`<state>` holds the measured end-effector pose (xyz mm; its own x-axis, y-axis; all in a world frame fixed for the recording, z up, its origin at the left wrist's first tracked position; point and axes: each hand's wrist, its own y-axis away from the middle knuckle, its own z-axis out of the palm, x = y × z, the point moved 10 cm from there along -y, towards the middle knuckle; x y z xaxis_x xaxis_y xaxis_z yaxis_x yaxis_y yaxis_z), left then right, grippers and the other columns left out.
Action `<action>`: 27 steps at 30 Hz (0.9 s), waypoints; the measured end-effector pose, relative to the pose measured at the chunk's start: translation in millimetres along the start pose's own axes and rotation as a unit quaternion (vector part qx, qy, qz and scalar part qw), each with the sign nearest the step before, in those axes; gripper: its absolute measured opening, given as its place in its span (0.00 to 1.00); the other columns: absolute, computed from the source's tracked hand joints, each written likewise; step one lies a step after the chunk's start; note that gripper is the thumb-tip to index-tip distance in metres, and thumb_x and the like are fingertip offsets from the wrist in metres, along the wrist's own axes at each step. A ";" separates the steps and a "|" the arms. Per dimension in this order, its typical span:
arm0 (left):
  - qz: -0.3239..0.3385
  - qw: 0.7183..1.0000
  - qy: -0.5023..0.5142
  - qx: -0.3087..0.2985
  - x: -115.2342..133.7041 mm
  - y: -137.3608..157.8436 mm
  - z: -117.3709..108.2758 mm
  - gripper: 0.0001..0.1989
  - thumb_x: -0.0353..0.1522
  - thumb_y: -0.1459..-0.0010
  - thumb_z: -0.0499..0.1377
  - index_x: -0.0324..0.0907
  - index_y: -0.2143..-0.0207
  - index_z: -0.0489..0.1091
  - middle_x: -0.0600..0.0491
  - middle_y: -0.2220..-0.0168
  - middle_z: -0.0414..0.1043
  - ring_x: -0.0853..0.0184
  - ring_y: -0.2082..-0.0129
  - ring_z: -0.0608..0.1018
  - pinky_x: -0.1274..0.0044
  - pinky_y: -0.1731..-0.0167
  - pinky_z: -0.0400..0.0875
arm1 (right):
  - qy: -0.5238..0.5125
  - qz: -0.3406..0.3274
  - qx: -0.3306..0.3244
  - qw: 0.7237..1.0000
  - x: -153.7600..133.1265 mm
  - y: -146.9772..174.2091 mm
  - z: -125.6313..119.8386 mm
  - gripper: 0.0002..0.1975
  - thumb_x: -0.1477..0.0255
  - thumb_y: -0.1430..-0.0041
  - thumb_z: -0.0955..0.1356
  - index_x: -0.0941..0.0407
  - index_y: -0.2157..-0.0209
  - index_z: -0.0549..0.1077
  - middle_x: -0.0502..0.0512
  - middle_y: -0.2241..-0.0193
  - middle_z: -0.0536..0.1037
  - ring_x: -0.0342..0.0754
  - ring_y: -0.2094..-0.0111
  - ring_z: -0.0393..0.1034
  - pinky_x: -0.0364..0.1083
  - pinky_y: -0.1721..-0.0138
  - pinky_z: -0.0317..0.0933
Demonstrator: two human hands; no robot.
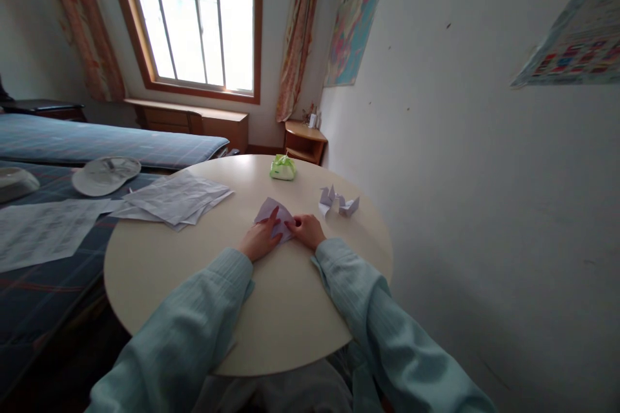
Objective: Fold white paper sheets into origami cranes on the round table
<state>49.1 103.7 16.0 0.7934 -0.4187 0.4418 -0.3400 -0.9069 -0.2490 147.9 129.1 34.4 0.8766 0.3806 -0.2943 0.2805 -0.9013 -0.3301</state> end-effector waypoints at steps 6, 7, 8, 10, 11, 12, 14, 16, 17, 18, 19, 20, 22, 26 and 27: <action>0.003 1.000 0.018 -0.004 7.6 1.6 -3.8 0.35 0.35 0.48 0.51 0.39 0.41 0.38 0.50 0.51 0.66 0.62 0.49 0.64 0.71 0.52 0.59 | 0.013 0.039 -0.024 0.999 5.4 0.7 3.3 0.13 0.65 0.50 0.62 0.56 0.73 0.74 0.55 0.74 0.76 0.43 0.73 0.64 0.42 0.75 0.45; 0.005 1.000 0.022 -0.004 7.7 1.4 -3.5 0.35 0.34 0.48 0.50 0.39 0.41 0.38 0.50 0.51 0.66 0.62 0.49 0.64 0.71 0.51 0.59 | 0.013 0.050 -0.020 0.998 7.8 0.8 2.5 0.12 0.65 0.50 0.62 0.56 0.73 0.74 0.55 0.74 0.76 0.43 0.73 0.64 0.42 0.75 0.45; 0.009 1.000 0.025 -0.005 8.0 1.1 -2.9 0.34 0.34 0.48 0.50 0.40 0.41 0.38 0.50 0.51 0.66 0.62 0.48 0.64 0.71 0.51 0.59 | 0.011 0.060 -0.014 0.998 9.9 1.0 1.4 0.12 0.65 0.50 0.62 0.56 0.73 0.74 0.55 0.74 0.76 0.43 0.73 0.64 0.42 0.75 0.45; 0.020 0.999 0.028 -0.008 8.6 0.7 -1.1 0.35 0.33 0.49 0.51 0.40 0.41 0.38 0.50 0.51 0.65 0.62 0.48 0.63 0.71 0.50 0.58 | 0.001 0.069 0.000 0.998 12.4 1.4 -1.3 0.12 0.65 0.50 0.62 0.56 0.74 0.73 0.55 0.75 0.75 0.43 0.74 0.64 0.41 0.76 0.44; 0.023 0.999 0.030 -0.010 8.8 0.6 -0.2 0.35 0.33 0.50 0.52 0.39 0.41 0.39 0.50 0.50 0.65 0.62 0.48 0.63 0.71 0.50 0.58 | -0.006 0.070 0.009 0.997 12.8 1.6 -3.0 0.12 0.66 0.50 0.62 0.57 0.75 0.73 0.54 0.76 0.75 0.43 0.74 0.63 0.41 0.76 0.44; 0.026 0.999 0.032 -0.013 9.0 0.6 0.7 0.36 0.32 0.50 0.52 0.39 0.41 0.39 0.50 0.50 0.64 0.62 0.48 0.63 0.71 0.50 0.58 | -0.013 0.067 0.018 0.997 12.5 1.7 -4.7 0.12 0.66 0.50 0.62 0.57 0.76 0.73 0.54 0.77 0.74 0.42 0.75 0.62 0.41 0.76 0.44; 0.028 0.999 0.037 -0.015 8.9 0.8 1.5 0.36 0.32 0.51 0.53 0.39 0.41 0.39 0.50 0.49 0.64 0.62 0.49 0.64 0.71 0.50 0.58 | -0.031 0.056 0.039 0.997 10.7 1.7 -8.2 0.14 0.65 0.49 0.61 0.58 0.79 0.71 0.52 0.80 0.72 0.41 0.77 0.60 0.41 0.76 0.44; 0.022 0.999 0.038 -0.014 7.1 1.1 1.3 0.36 0.32 0.50 0.53 0.39 0.41 0.39 0.49 0.50 0.64 0.62 0.49 0.64 0.71 0.50 0.58 | -0.056 0.039 0.055 0.996 8.3 1.4 -10.5 0.17 0.63 0.47 0.60 0.59 0.81 0.69 0.51 0.83 0.69 0.39 0.80 0.57 0.40 0.77 0.43; 0.016 0.999 0.035 -0.011 5.1 1.2 0.5 0.36 0.33 0.50 0.52 0.39 0.41 0.39 0.49 0.50 0.64 0.62 0.49 0.64 0.71 0.51 0.59 | -0.072 0.028 0.058 0.995 6.5 1.2 -10.4 0.19 0.62 0.46 0.59 0.59 0.83 0.68 0.50 0.85 0.67 0.39 0.80 0.55 0.40 0.77 0.43; 0.006 1.000 0.028 -0.005 2.4 1.1 -0.7 0.36 0.33 0.50 0.52 0.39 0.41 0.38 0.48 0.50 0.64 0.62 0.49 0.64 0.71 0.51 0.59 | -0.091 0.013 0.055 0.994 4.0 1.0 -9.3 0.21 0.61 0.46 0.58 0.59 0.84 0.67 0.49 0.86 0.65 0.38 0.81 0.54 0.40 0.78 0.42; -0.006 1.000 0.018 0.002 -1.1 1.0 -2.3 0.36 0.33 0.50 0.52 0.38 0.41 0.38 0.48 0.50 0.64 0.62 0.49 0.64 0.71 0.51 0.59 | -0.111 -0.003 0.049 0.993 1.3 0.9 -7.5 0.22 0.61 0.45 0.57 0.59 0.84 0.66 0.48 0.86 0.63 0.38 0.81 0.54 0.40 0.78 0.42; -0.017 1.000 0.007 0.010 -4.5 0.9 -4.0 0.36 0.33 0.49 0.52 0.37 0.41 0.38 0.47 0.50 0.64 0.61 0.49 0.64 0.71 0.51 0.59 | -0.132 -0.019 0.038 0.990 -2.0 1.0 -5.1 0.23 0.61 0.44 0.56 0.59 0.85 0.65 0.48 0.87 0.62 0.38 0.82 0.54 0.40 0.78 0.42; -0.036 0.999 -0.013 0.023 -10.2 0.7 -7.4 0.35 0.33 0.49 0.51 0.35 0.41 0.38 0.46 0.50 0.64 0.61 0.49 0.64 0.71 0.51 0.58 | -0.166 -0.045 0.013 0.985 -8.1 2.0 -0.2 0.23 0.62 0.43 0.54 0.59 0.85 0.65 0.47 0.87 0.62 0.37 0.81 0.55 0.39 0.78 0.43; -0.047 0.998 -0.037 0.027 -13.3 0.4 -9.2 0.34 0.33 0.48 0.51 0.34 0.42 0.40 0.45 0.49 0.63 0.62 0.48 0.64 0.72 0.51 0.57 | -0.153 -0.071 -0.005 0.986 -15.7 4.3 3.0 0.18 0.66 0.46 0.59 0.59 0.84 0.66 0.47 0.86 0.64 0.37 0.81 0.55 0.38 0.78 0.44; -0.046 0.998 -0.041 0.026 -12.9 0.5 -9.2 0.34 0.33 0.48 0.50 0.35 0.42 0.40 0.45 0.49 0.63 0.62 0.49 0.64 0.72 0.51 0.57 | -0.143 -0.071 -0.001 0.987 -15.9 4.4 2.2 0.17 0.66 0.47 0.59 0.59 0.83 0.66 0.47 0.86 0.65 0.37 0.81 0.55 0.38 0.78 0.44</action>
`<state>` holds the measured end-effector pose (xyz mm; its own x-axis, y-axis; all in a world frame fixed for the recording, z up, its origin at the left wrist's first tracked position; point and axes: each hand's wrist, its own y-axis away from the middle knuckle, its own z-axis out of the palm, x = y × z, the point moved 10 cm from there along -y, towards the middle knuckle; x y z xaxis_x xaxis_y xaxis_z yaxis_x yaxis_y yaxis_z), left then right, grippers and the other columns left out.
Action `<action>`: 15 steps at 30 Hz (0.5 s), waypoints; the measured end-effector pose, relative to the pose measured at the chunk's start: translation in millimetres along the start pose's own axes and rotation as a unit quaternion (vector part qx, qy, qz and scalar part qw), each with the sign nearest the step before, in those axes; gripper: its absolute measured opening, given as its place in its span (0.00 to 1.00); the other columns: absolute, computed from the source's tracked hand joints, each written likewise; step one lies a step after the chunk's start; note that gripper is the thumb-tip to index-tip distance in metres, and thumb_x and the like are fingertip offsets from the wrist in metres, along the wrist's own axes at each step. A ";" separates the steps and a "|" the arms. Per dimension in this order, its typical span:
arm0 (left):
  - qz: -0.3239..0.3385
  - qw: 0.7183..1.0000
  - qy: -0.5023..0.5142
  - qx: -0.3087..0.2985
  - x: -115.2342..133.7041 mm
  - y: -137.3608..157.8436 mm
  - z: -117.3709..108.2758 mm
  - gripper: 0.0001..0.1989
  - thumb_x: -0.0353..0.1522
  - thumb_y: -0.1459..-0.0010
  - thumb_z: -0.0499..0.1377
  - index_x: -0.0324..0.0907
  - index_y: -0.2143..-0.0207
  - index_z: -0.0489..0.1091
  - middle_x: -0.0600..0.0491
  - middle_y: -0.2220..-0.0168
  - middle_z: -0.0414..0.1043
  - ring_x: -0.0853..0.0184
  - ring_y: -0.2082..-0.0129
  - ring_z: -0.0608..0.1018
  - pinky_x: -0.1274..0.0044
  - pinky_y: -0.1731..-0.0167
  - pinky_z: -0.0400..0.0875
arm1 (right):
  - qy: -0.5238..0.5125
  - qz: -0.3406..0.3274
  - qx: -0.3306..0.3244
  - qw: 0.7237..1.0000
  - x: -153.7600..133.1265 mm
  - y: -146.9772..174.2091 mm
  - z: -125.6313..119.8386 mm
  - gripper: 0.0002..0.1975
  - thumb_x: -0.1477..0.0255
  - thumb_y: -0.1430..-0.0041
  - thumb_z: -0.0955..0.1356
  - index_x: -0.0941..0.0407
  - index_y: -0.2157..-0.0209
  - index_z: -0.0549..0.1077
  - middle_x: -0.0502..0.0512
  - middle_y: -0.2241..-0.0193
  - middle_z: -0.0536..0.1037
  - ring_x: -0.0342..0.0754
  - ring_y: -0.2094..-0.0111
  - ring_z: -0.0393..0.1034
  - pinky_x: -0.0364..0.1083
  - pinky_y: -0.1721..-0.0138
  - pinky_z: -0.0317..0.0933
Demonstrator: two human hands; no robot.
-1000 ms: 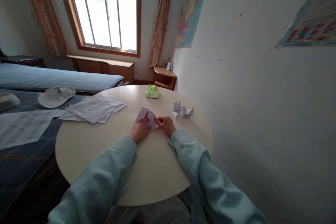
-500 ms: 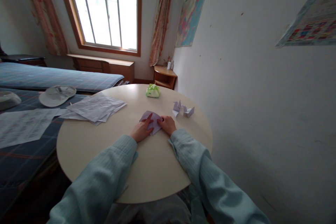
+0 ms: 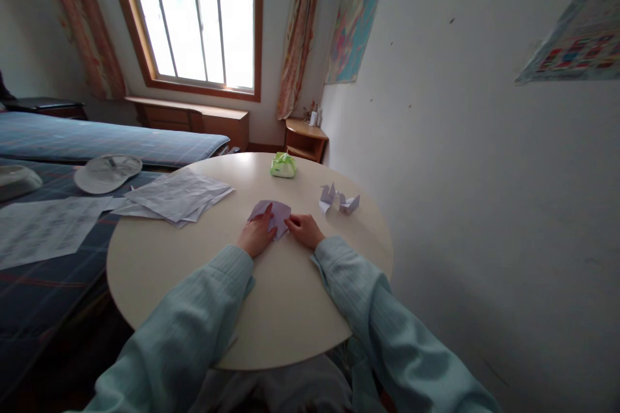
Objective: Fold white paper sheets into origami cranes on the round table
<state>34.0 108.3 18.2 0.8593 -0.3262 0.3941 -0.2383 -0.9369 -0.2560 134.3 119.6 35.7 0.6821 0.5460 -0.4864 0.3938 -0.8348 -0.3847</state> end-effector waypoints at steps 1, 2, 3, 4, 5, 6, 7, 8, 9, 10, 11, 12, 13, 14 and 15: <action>0.002 1.000 -0.004 0.000 0.8 0.1 0.0 0.33 0.33 0.48 0.50 0.34 0.42 0.41 0.45 0.49 0.63 0.62 0.49 0.64 0.73 0.51 0.57 | 0.007 0.002 0.004 1.000 0.3 -0.2 -0.9 0.17 0.66 0.47 0.59 0.59 0.83 0.67 0.47 0.85 0.65 0.38 0.81 0.55 0.38 0.77 0.44; 0.004 1.000 -0.008 0.000 1.5 0.1 0.0 0.33 0.33 0.48 0.50 0.34 0.42 0.42 0.45 0.50 0.63 0.62 0.49 0.64 0.73 0.51 0.57 | 0.011 0.007 0.007 1.000 1.6 -0.4 -1.8 0.17 0.66 0.46 0.59 0.59 0.82 0.67 0.48 0.85 0.66 0.38 0.81 0.56 0.39 0.77 0.44; 0.006 1.000 -0.015 0.000 2.0 0.1 0.0 0.31 0.33 0.48 0.50 0.34 0.43 0.43 0.45 0.50 0.63 0.63 0.49 0.64 0.73 0.51 0.57 | 0.013 0.015 0.009 1.000 3.6 -0.7 -2.7 0.17 0.65 0.45 0.58 0.59 0.81 0.68 0.48 0.84 0.67 0.38 0.80 0.57 0.39 0.77 0.45; 0.007 1.000 -0.024 0.001 2.2 0.1 0.1 0.30 0.33 0.48 0.50 0.34 0.44 0.46 0.45 0.50 0.63 0.63 0.49 0.64 0.73 0.50 0.57 | 0.015 0.027 0.012 0.999 6.4 -0.8 -3.5 0.18 0.65 0.45 0.58 0.59 0.80 0.69 0.49 0.84 0.68 0.38 0.80 0.58 0.39 0.77 0.45; 0.009 0.999 -0.034 0.003 2.3 0.0 0.0 0.27 0.33 0.48 0.50 0.35 0.45 0.50 0.45 0.50 0.63 0.63 0.50 0.65 0.73 0.50 0.57 | 0.018 0.041 0.014 0.999 9.5 -0.9 -4.4 0.18 0.65 0.44 0.57 0.59 0.79 0.69 0.50 0.83 0.69 0.39 0.79 0.59 0.39 0.77 0.46; 0.013 0.999 -0.042 0.004 2.8 -0.1 0.0 0.25 0.33 0.47 0.49 0.36 0.47 0.53 0.45 0.50 0.63 0.63 0.50 0.65 0.73 0.50 0.57 | 0.024 0.055 0.017 0.998 12.6 -0.7 -5.5 0.18 0.65 0.44 0.57 0.58 0.79 0.70 0.50 0.83 0.70 0.39 0.79 0.60 0.39 0.76 0.46; 0.019 0.999 -0.047 0.006 3.6 -0.1 -0.1 0.22 0.33 0.47 0.49 0.37 0.49 0.57 0.45 0.50 0.64 0.63 0.50 0.65 0.73 0.50 0.57 | 0.031 0.066 0.020 0.997 15.1 -0.4 -6.7 0.18 0.65 0.44 0.57 0.58 0.79 0.70 0.51 0.82 0.71 0.39 0.78 0.61 0.39 0.76 0.47; 0.027 0.998 -0.050 0.008 4.8 0.0 -0.3 0.20 0.33 0.47 0.49 0.37 0.51 0.59 0.46 0.51 0.65 0.64 0.51 0.66 0.73 0.51 0.57 | 0.036 0.074 0.022 0.996 16.6 -0.1 -7.5 0.18 0.65 0.44 0.58 0.58 0.79 0.71 0.51 0.82 0.71 0.40 0.78 0.61 0.39 0.76 0.47; 0.035 0.998 -0.048 0.010 6.2 0.1 -0.6 0.19 0.33 0.47 0.49 0.38 0.53 0.61 0.46 0.52 0.65 0.64 0.51 0.66 0.73 0.51 0.58 | 0.038 0.076 0.022 0.996 17.0 0.1 -7.7 0.18 0.65 0.44 0.58 0.58 0.78 0.71 0.51 0.82 0.72 0.40 0.78 0.62 0.39 0.75 0.48; 0.040 0.998 -0.044 0.011 7.2 0.4 -1.1 0.17 0.33 0.47 0.49 0.38 0.54 0.62 0.47 0.53 0.66 0.64 0.52 0.67 0.73 0.52 0.58 | 0.036 0.074 0.019 0.996 16.6 0.2 -7.2 0.18 0.65 0.44 0.58 0.58 0.78 0.71 0.51 0.82 0.72 0.40 0.78 0.62 0.39 0.75 0.48; 0.040 0.998 -0.041 0.013 7.4 0.6 -1.7 0.16 0.33 0.47 0.49 0.39 0.56 0.63 0.47 0.55 0.67 0.64 0.53 0.67 0.73 0.52 0.59 | 0.030 0.071 0.016 0.997 15.7 0.2 -6.5 0.18 0.65 0.44 0.58 0.58 0.77 0.72 0.51 0.82 0.72 0.40 0.78 0.62 0.38 0.75 0.49; 0.037 0.998 -0.037 0.014 7.2 0.9 -2.4 0.15 0.32 0.48 0.49 0.39 0.57 0.64 0.47 0.56 0.68 0.64 0.54 0.68 0.73 0.53 0.60 | 0.023 0.065 0.012 0.998 14.4 0.2 -5.8 0.17 0.65 0.44 0.58 0.58 0.77 0.72 0.51 0.81 0.73 0.40 0.78 0.62 0.38 0.75 0.49; 0.034 0.999 -0.035 0.016 6.9 1.1 -3.1 0.15 0.32 0.48 0.50 0.39 0.58 0.64 0.47 0.57 0.68 0.63 0.55 0.69 0.73 0.54 0.60 | 0.016 0.059 0.009 0.998 12.9 0.1 -4.9 0.17 0.65 0.44 0.58 0.58 0.76 0.72 0.51 0.81 0.73 0.39 0.78 0.63 0.38 0.75 0.49; 0.033 0.999 -0.032 0.017 7.0 1.3 -3.7 0.14 0.32 0.48 0.50 0.39 0.58 0.64 0.47 0.57 0.68 0.63 0.56 0.69 0.73 0.55 0.61 | 0.011 0.053 0.007 0.999 11.4 0.0 -4.2 0.17 0.66 0.44 0.59 0.58 0.76 0.73 0.51 0.81 0.73 0.39 0.78 0.63 0.38 0.75 0.49; 0.032 0.999 -0.031 0.017 7.3 1.4 -4.2 0.14 0.32 0.48 0.50 0.39 0.58 0.64 0.47 0.58 0.68 0.63 0.56 0.69 0.73 0.55 0.61 | 0.007 0.046 0.006 0.999 9.8 -0.2 -3.6 0.16 0.66 0.45 0.59 0.58 0.76 0.73 0.51 0.81 0.73 0.39 0.78 0.63 0.38 0.75 0.50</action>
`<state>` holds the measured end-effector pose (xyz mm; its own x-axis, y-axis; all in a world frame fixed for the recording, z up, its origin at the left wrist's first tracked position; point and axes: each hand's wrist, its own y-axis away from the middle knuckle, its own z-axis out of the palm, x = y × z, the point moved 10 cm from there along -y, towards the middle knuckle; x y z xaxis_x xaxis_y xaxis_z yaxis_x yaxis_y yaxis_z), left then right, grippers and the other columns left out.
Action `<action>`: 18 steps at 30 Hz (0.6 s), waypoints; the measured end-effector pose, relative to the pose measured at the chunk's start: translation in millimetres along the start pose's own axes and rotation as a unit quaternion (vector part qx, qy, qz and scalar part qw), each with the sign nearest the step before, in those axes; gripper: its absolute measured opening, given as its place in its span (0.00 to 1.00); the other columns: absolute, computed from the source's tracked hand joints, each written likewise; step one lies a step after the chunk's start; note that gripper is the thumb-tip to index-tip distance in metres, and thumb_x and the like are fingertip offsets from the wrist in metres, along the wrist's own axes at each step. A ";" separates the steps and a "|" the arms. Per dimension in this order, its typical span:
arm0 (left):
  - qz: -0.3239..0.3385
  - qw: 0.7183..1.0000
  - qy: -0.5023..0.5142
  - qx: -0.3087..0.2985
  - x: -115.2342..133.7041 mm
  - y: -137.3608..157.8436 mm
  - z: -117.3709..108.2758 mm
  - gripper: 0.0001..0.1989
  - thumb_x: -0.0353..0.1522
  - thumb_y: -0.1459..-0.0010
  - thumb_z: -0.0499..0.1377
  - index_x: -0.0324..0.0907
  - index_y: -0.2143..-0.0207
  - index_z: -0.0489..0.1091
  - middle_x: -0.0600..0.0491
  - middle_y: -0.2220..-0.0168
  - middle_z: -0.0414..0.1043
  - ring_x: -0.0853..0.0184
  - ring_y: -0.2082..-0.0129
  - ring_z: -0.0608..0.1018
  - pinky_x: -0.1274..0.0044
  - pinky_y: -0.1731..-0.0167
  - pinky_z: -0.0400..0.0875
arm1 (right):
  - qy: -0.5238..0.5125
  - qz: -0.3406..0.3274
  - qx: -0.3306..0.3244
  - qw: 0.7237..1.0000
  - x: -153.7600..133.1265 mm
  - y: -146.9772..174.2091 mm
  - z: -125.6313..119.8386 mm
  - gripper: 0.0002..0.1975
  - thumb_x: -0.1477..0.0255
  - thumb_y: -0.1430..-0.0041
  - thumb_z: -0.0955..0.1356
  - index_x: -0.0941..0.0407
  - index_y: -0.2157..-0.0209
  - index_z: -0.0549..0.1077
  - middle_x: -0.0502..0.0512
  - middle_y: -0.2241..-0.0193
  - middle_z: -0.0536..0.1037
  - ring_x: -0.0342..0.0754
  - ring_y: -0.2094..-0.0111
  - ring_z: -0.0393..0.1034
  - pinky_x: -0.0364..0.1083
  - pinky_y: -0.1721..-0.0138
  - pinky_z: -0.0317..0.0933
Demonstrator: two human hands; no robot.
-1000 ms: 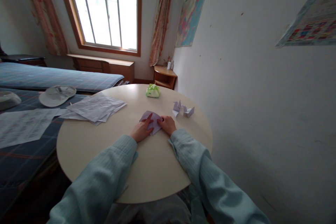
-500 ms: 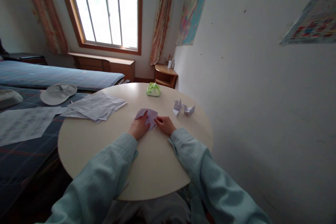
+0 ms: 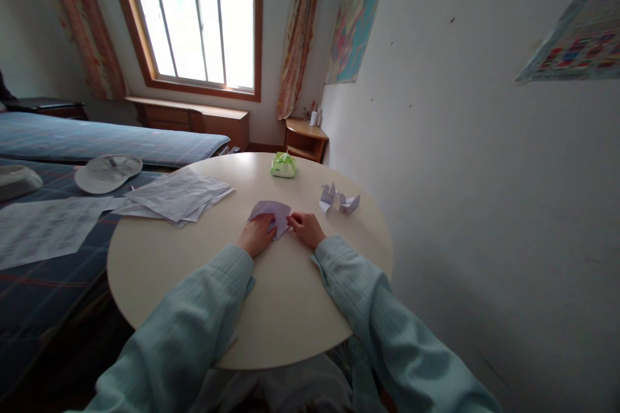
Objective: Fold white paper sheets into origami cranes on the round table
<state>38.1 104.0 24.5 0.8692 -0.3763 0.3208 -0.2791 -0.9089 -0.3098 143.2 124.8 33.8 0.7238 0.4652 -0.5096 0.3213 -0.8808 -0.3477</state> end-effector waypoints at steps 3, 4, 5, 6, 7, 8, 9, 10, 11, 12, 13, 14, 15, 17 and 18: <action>0.003 1.000 0.005 0.002 1.0 -0.2 -1.0 0.13 0.32 0.48 0.50 0.39 0.59 0.64 0.47 0.58 0.68 0.63 0.56 0.69 0.73 0.54 0.61 | -0.006 -0.020 -0.004 1.000 -4.7 0.0 1.9 0.13 0.67 0.46 0.61 0.59 0.76 0.73 0.50 0.81 0.73 0.39 0.78 0.62 0.38 0.75 0.50; 0.003 1.000 0.007 0.002 0.9 -0.4 -0.9 0.13 0.31 0.48 0.50 0.38 0.59 0.64 0.47 0.59 0.68 0.63 0.56 0.69 0.74 0.54 0.61 | -0.007 -0.026 -0.003 1.000 -6.0 0.0 2.3 0.12 0.68 0.47 0.62 0.60 0.76 0.73 0.50 0.81 0.73 0.39 0.78 0.62 0.38 0.75 0.50; 0.004 1.000 0.009 0.001 0.9 -0.5 -0.8 0.13 0.31 0.48 0.50 0.38 0.59 0.64 0.46 0.59 0.68 0.63 0.56 0.69 0.73 0.55 0.61 | -0.008 -0.032 -0.002 0.999 -7.2 0.2 2.6 0.12 0.69 0.48 0.62 0.60 0.76 0.72 0.50 0.80 0.73 0.38 0.78 0.62 0.38 0.75 0.50; 0.005 1.000 0.012 0.001 1.0 -0.7 -0.5 0.13 0.31 0.48 0.50 0.38 0.60 0.64 0.46 0.59 0.68 0.63 0.57 0.69 0.73 0.55 0.61 | -0.010 -0.038 -0.002 0.999 -8.3 0.4 2.8 0.11 0.69 0.49 0.63 0.60 0.76 0.72 0.50 0.80 0.73 0.38 0.78 0.61 0.37 0.75 0.50; 0.008 1.000 0.014 0.001 1.3 -0.8 -0.4 0.13 0.31 0.48 0.50 0.37 0.60 0.64 0.46 0.59 0.68 0.63 0.57 0.69 0.73 0.55 0.61 | -0.012 -0.043 -0.002 0.999 -9.1 0.7 3.2 0.10 0.69 0.49 0.63 0.60 0.76 0.72 0.50 0.80 0.73 0.38 0.79 0.61 0.37 0.75 0.50; 0.012 1.000 0.016 0.002 1.7 -0.9 -0.1 0.13 0.31 0.49 0.50 0.37 0.60 0.64 0.46 0.59 0.68 0.62 0.57 0.69 0.73 0.55 0.61 | -0.017 -0.047 -0.004 0.999 -10.0 1.0 3.6 0.10 0.69 0.49 0.63 0.60 0.76 0.73 0.50 0.80 0.73 0.38 0.79 0.61 0.37 0.75 0.50; 0.017 1.000 0.019 0.003 2.3 -1.0 0.2 0.13 0.31 0.49 0.50 0.37 0.60 0.64 0.46 0.59 0.68 0.62 0.57 0.69 0.73 0.55 0.61 | -0.022 -0.051 -0.005 0.998 -10.5 1.2 3.9 0.10 0.69 0.50 0.64 0.60 0.76 0.73 0.50 0.80 0.73 0.38 0.78 0.61 0.37 0.75 0.50; 0.023 0.999 0.022 0.004 3.0 -1.0 0.6 0.13 0.31 0.49 0.50 0.37 0.60 0.64 0.46 0.58 0.68 0.63 0.57 0.69 0.73 0.54 0.61 | -0.026 -0.053 -0.006 0.998 -10.6 1.4 4.2 0.10 0.69 0.50 0.64 0.60 0.75 0.73 0.50 0.80 0.73 0.38 0.78 0.61 0.37 0.75 0.51; 0.030 0.999 0.026 0.005 3.8 -1.1 1.3 0.13 0.31 0.49 0.50 0.38 0.60 0.64 0.47 0.58 0.68 0.63 0.56 0.69 0.73 0.54 0.61 | -0.029 -0.053 -0.007 0.998 -10.5 1.5 4.4 0.10 0.69 0.50 0.64 0.60 0.75 0.73 0.50 0.80 0.73 0.38 0.78 0.61 0.37 0.75 0.51; 0.036 0.999 0.030 0.004 4.5 -1.2 2.3 0.13 0.31 0.48 0.50 0.38 0.60 0.64 0.47 0.58 0.68 0.64 0.56 0.69 0.74 0.54 0.61 | -0.030 -0.053 -0.008 0.998 -10.2 1.5 4.4 0.10 0.69 0.50 0.64 0.60 0.75 0.73 0.50 0.80 0.73 0.38 0.78 0.61 0.37 0.75 0.51; 0.042 0.999 0.034 0.002 4.9 -1.4 3.5 0.13 0.31 0.48 0.50 0.38 0.60 0.64 0.47 0.58 0.68 0.64 0.56 0.69 0.74 0.53 0.61 | -0.029 -0.052 -0.008 0.998 -9.9 1.4 4.3 0.10 0.68 0.50 0.64 0.60 0.75 0.73 0.50 0.80 0.73 0.38 0.78 0.61 0.37 0.75 0.51; 0.045 0.998 0.037 0.000 5.1 -1.6 4.6 0.13 0.31 0.48 0.49 0.39 0.59 0.64 0.48 0.57 0.68 0.65 0.56 0.69 0.74 0.53 0.61 | -0.028 -0.052 -0.007 0.998 -9.7 1.3 4.1 0.10 0.68 0.50 0.65 0.60 0.75 0.73 0.50 0.80 0.73 0.38 0.78 0.61 0.37 0.75 0.51; 0.047 0.998 0.041 -0.002 5.1 -1.8 5.5 0.13 0.31 0.47 0.49 0.39 0.59 0.64 0.48 0.57 0.68 0.65 0.56 0.69 0.75 0.53 0.61 | -0.027 -0.053 -0.005 0.998 -9.7 1.1 3.6 0.10 0.68 0.50 0.65 0.60 0.75 0.73 0.50 0.80 0.73 0.38 0.78 0.61 0.37 0.75 0.52; 0.048 0.998 0.045 -0.007 5.5 -2.1 6.9 0.14 0.31 0.47 0.48 0.38 0.58 0.64 0.47 0.55 0.67 0.65 0.55 0.69 0.74 0.52 0.61 | -0.028 -0.054 0.000 0.998 -9.7 0.9 2.5 0.11 0.67 0.50 0.64 0.60 0.74 0.73 0.50 0.79 0.73 0.38 0.78 0.61 0.37 0.74 0.52; 0.051 0.998 0.047 -0.011 6.5 -2.1 7.6 0.15 0.31 0.47 0.48 0.38 0.57 0.64 0.47 0.54 0.67 0.65 0.54 0.68 0.74 0.52 0.60 | -0.029 -0.053 0.002 0.998 -9.6 0.8 1.9 0.11 0.67 0.49 0.64 0.60 0.74 0.73 0.51 0.79 0.74 0.38 0.78 0.62 0.37 0.74 0.52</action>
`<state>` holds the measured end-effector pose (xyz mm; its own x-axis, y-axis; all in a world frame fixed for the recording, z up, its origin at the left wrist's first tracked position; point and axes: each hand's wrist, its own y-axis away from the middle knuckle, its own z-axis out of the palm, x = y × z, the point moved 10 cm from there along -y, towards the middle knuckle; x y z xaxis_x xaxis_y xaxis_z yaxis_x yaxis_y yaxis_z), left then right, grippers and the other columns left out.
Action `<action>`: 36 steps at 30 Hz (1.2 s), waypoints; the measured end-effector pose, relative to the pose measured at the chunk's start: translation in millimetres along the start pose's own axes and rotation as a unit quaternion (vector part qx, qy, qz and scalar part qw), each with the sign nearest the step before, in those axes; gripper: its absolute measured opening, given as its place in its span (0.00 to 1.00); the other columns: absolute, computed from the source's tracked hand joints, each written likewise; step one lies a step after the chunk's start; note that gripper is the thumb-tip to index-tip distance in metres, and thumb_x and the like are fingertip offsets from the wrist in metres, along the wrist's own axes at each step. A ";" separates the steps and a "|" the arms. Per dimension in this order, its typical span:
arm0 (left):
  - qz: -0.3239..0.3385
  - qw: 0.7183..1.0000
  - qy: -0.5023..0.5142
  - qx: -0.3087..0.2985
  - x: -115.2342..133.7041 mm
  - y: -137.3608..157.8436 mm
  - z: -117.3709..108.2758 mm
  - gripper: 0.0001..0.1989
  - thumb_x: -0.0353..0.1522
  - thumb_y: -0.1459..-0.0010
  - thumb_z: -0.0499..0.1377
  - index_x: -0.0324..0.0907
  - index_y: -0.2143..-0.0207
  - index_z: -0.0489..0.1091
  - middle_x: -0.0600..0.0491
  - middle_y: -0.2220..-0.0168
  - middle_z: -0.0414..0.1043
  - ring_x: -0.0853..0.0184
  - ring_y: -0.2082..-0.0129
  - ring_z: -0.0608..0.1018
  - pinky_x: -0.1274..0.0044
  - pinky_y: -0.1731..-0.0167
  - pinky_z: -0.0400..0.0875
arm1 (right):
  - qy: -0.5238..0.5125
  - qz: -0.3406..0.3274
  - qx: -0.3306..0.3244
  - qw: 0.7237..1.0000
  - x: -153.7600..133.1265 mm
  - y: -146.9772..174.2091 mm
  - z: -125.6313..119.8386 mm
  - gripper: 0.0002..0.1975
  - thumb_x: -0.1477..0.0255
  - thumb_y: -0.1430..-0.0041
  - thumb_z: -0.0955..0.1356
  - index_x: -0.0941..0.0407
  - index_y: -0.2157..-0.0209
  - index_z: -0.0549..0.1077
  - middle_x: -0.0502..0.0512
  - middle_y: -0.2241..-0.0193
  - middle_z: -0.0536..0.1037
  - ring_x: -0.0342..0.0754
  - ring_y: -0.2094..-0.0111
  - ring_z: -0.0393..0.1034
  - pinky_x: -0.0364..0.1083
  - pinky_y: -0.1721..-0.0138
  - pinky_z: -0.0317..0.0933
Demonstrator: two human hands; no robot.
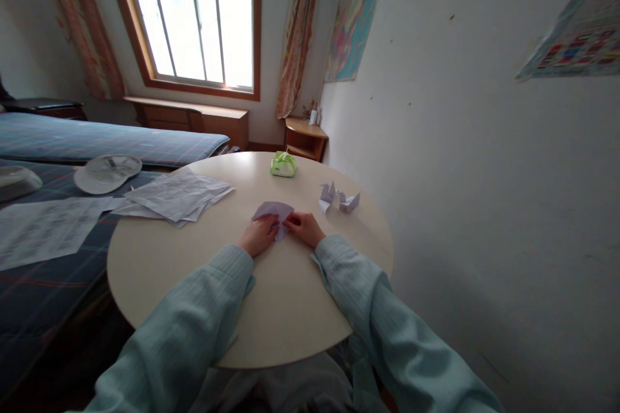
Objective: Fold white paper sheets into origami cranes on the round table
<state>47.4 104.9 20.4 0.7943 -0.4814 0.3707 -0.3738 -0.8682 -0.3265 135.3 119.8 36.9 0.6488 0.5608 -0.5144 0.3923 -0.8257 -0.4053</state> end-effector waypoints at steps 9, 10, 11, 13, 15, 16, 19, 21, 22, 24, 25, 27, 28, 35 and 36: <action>0.016 0.999 0.020 -0.019 5.5 0.7 2.9 0.15 0.32 0.47 0.48 0.42 0.57 0.64 0.51 0.53 0.66 0.65 0.52 0.67 0.73 0.49 0.58 | 0.007 0.013 0.002 1.000 3.9 -0.1 0.3 0.12 0.64 0.50 0.65 0.59 0.73 0.73 0.51 0.79 0.73 0.39 0.77 0.63 0.38 0.73 0.54; 0.018 0.999 0.023 -0.019 5.6 0.8 3.1 0.15 0.32 0.47 0.48 0.42 0.57 0.65 0.51 0.54 0.67 0.65 0.52 0.67 0.72 0.50 0.58 | 0.006 0.011 0.003 1.000 3.7 -0.2 0.4 0.13 0.63 0.50 0.65 0.59 0.73 0.73 0.51 0.79 0.73 0.39 0.77 0.63 0.38 0.74 0.54; 0.020 0.999 0.025 -0.018 5.8 0.8 3.2 0.15 0.32 0.47 0.48 0.42 0.57 0.65 0.50 0.54 0.67 0.65 0.52 0.67 0.72 0.50 0.59 | 0.003 0.009 0.003 1.000 3.3 -0.2 0.4 0.13 0.63 0.51 0.65 0.59 0.73 0.73 0.51 0.79 0.73 0.39 0.77 0.63 0.38 0.74 0.54; 0.027 0.999 0.028 -0.014 7.0 0.9 2.6 0.14 0.32 0.47 0.48 0.41 0.58 0.65 0.49 0.55 0.67 0.64 0.53 0.67 0.71 0.50 0.59 | -0.001 0.005 0.003 1.000 2.1 -0.3 0.5 0.14 0.62 0.52 0.65 0.60 0.74 0.73 0.50 0.80 0.72 0.38 0.78 0.62 0.37 0.74 0.54; 0.029 0.999 0.030 -0.010 7.5 1.0 2.0 0.14 0.30 0.47 0.47 0.40 0.59 0.65 0.49 0.55 0.67 0.65 0.53 0.67 0.72 0.50 0.59 | -0.006 0.001 -0.001 1.000 1.2 -0.2 1.3 0.12 0.64 0.52 0.66 0.60 0.74 0.73 0.50 0.80 0.72 0.38 0.78 0.62 0.37 0.74 0.54; 0.028 0.999 0.033 -0.009 7.3 1.0 1.9 0.14 0.29 0.47 0.46 0.40 0.59 0.65 0.49 0.55 0.67 0.65 0.53 0.67 0.72 0.50 0.59 | -0.008 0.001 -0.005 1.000 1.2 -0.1 1.9 0.11 0.66 0.53 0.66 0.59 0.74 0.73 0.50 0.80 0.72 0.38 0.78 0.62 0.37 0.74 0.54; 0.021 0.999 0.040 -0.010 5.9 0.8 2.9 0.17 0.26 0.49 0.46 0.41 0.58 0.65 0.51 0.55 0.67 0.67 0.53 0.67 0.73 0.50 0.59 | -0.016 0.005 -0.017 1.000 2.4 0.3 4.3 0.08 0.69 0.54 0.67 0.59 0.72 0.73 0.49 0.79 0.73 0.38 0.77 0.63 0.37 0.74 0.54; 0.014 0.999 0.037 -0.009 3.7 0.4 3.7 0.18 0.25 0.50 0.45 0.41 0.56 0.63 0.51 0.54 0.66 0.68 0.53 0.67 0.74 0.50 0.58 | -0.017 0.006 -0.022 1.000 3.0 0.6 5.3 0.08 0.70 0.54 0.67 0.59 0.72 0.74 0.49 0.79 0.73 0.38 0.77 0.63 0.37 0.74 0.54; 0.011 0.999 0.035 -0.008 2.6 0.2 4.0 0.19 0.25 0.50 0.45 0.41 0.55 0.63 0.51 0.54 0.66 0.68 0.53 0.67 0.74 0.49 0.58 | -0.017 0.004 -0.024 1.000 3.0 0.7 6.0 0.07 0.70 0.54 0.67 0.59 0.72 0.74 0.49 0.79 0.73 0.38 0.77 0.63 0.37 0.74 0.54; 0.013 0.999 0.035 -0.008 1.8 -0.2 4.8 0.20 0.25 0.50 0.45 0.41 0.54 0.62 0.51 0.54 0.66 0.68 0.53 0.67 0.75 0.50 0.59 | -0.017 -0.005 -0.031 0.999 2.2 0.8 7.6 0.07 0.71 0.54 0.67 0.58 0.71 0.75 0.49 0.79 0.74 0.38 0.77 0.64 0.37 0.73 0.54; 0.018 0.999 0.037 -0.008 2.4 -0.4 5.0 0.20 0.25 0.50 0.45 0.41 0.54 0.62 0.51 0.54 0.66 0.68 0.54 0.68 0.75 0.50 0.59 | -0.018 -0.010 -0.034 0.999 1.8 0.8 8.4 0.07 0.72 0.53 0.66 0.57 0.71 0.75 0.48 0.78 0.74 0.38 0.77 0.64 0.37 0.73 0.54; 0.028 0.999 0.042 -0.006 4.1 -0.5 4.6 0.19 0.25 0.50 0.45 0.40 0.55 0.63 0.50 0.54 0.67 0.68 0.54 0.68 0.75 0.51 0.60 | -0.019 -0.017 -0.036 0.999 1.5 0.6 9.4 0.07 0.72 0.53 0.66 0.57 0.71 0.75 0.48 0.77 0.75 0.38 0.76 0.64 0.37 0.72 0.54; 0.032 0.999 0.044 -0.006 5.0 -0.5 4.3 0.19 0.25 0.51 0.45 0.40 0.55 0.63 0.50 0.55 0.67 0.68 0.55 0.68 0.74 0.51 0.60 | -0.020 -0.018 -0.034 0.999 1.8 0.5 9.4 0.07 0.72 0.52 0.66 0.57 0.71 0.75 0.48 0.77 0.75 0.38 0.76 0.64 0.37 0.72 0.54; 0.042 0.998 0.047 -0.004 7.6 -0.2 2.7 0.18 0.25 0.51 0.45 0.40 0.58 0.65 0.50 0.56 0.67 0.68 0.55 0.68 0.74 0.52 0.60 | -0.013 -0.020 -0.033 0.999 1.8 0.1 9.5 0.07 0.71 0.52 0.66 0.57 0.71 0.76 0.49 0.76 0.76 0.39 0.75 0.65 0.37 0.71 0.54; 0.044 0.998 0.047 -0.002 7.7 -0.2 2.7 0.18 0.25 0.50 0.45 0.40 0.58 0.65 0.50 0.56 0.67 0.68 0.55 0.68 0.74 0.51 0.60 | -0.013 -0.018 -0.034 0.999 1.7 0.2 9.5 0.07 0.71 0.52 0.66 0.57 0.71 0.76 0.49 0.76 0.76 0.39 0.75 0.65 0.37 0.71 0.54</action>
<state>54.8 101.7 21.0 0.7092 -0.5654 0.4211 -0.4423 -0.8220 -0.3588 130.3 121.2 28.8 0.6162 0.5914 -0.5201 0.4596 -0.8063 -0.3723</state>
